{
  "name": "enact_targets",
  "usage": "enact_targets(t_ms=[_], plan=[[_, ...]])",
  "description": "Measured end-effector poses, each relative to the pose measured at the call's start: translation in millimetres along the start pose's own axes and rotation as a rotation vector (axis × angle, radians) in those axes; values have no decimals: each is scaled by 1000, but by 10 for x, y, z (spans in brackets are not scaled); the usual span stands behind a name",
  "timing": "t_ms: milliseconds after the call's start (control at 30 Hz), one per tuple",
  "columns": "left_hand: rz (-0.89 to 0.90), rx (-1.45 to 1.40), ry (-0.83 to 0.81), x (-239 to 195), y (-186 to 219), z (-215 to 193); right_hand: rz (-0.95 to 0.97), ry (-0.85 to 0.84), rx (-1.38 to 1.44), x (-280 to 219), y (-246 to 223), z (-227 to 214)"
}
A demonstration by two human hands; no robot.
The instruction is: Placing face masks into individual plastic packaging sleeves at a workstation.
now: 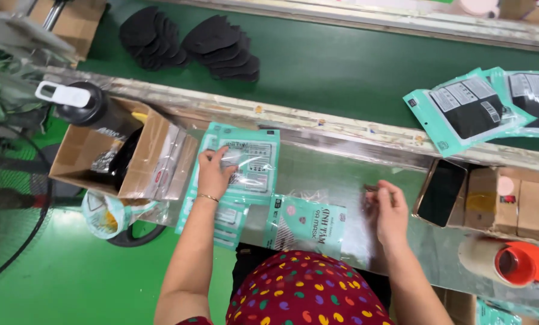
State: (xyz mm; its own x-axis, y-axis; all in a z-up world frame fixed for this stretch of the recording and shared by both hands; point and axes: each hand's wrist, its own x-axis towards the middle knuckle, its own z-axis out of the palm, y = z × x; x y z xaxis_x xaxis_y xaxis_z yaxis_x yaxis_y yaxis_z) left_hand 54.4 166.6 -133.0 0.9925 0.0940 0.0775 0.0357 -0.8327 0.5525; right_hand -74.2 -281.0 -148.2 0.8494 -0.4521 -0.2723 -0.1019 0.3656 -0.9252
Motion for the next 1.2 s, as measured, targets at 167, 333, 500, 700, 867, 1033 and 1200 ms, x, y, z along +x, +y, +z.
enact_targets(t_ms=[167,333,500,700,867,1033,1200], plan=[[-56,-117,-79,40,-503,-156,-392,-94,-535,-72,174,132],[12,60,-68,68,-679,-298,-705,-126,-911,-228,96,261],[-118,-30,-121,-66,-582,-43,-707,-141,-1017,-197,103,303],[-16,194,162,-337,-133,-8,-749,-146,-1045,-217,105,324],[164,251,226,-530,251,375,-773,-137,-1067,-250,95,320],[224,217,105,-637,524,463,-786,-132,-1052,-209,99,341],[265,209,138,-664,487,471,-777,-111,-1052,-273,55,349]])
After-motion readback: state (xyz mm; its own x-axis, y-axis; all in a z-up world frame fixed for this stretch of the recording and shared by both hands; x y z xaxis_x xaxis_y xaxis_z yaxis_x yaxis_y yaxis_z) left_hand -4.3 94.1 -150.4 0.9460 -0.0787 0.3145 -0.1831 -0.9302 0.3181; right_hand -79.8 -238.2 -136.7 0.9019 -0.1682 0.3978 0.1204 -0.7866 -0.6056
